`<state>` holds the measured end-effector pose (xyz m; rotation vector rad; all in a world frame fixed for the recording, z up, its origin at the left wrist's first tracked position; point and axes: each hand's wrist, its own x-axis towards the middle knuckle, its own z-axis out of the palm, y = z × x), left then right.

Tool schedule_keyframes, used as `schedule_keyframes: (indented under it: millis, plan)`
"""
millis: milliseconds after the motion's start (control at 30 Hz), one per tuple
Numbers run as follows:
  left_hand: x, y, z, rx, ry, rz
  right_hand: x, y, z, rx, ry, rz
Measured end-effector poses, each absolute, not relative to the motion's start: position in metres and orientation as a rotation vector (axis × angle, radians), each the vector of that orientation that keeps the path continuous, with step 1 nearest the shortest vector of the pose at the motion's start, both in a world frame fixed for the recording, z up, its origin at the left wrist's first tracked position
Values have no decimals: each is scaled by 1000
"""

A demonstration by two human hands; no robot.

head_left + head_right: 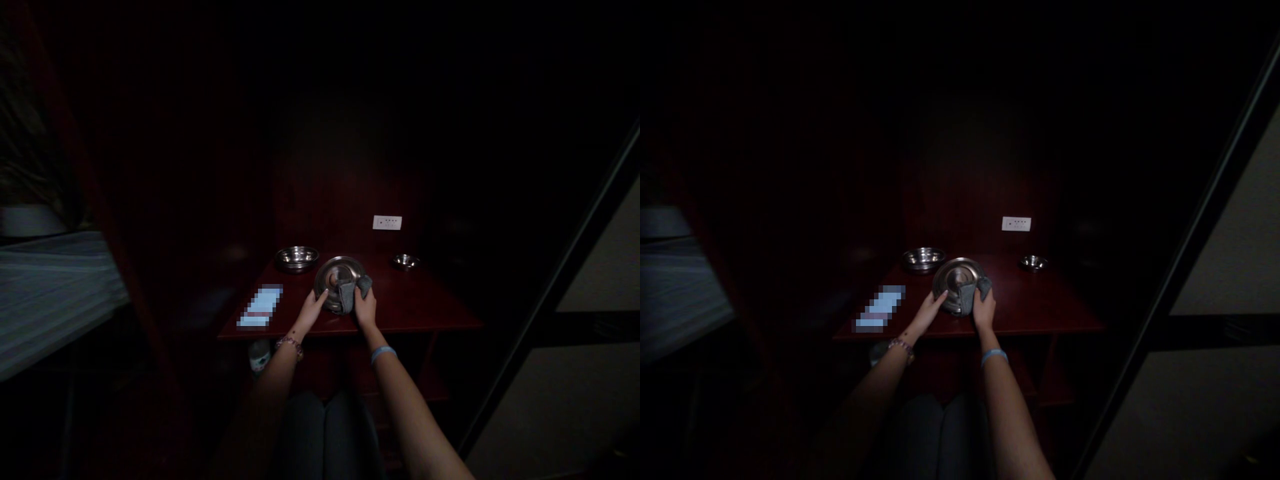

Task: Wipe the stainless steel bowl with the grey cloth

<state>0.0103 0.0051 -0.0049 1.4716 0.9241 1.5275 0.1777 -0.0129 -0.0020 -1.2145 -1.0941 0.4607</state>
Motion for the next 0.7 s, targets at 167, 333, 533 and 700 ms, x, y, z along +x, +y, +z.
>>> schedule_keyframes:
  millis: [167,333,533,700]
  plan:
    - [11,0,-2,1501,911,1531,178,-13,-2,-1215,-1091,451]
    - [10,0,-2,1494,863,1540,177,-12,-3,-1234,-1085,451]
    - [9,4,-6,1503,862,1525,178,-10,-5,-1206,-1105,453]
    - [9,8,-11,1501,843,1500,178,-10,-6,-1244,-1128,460]
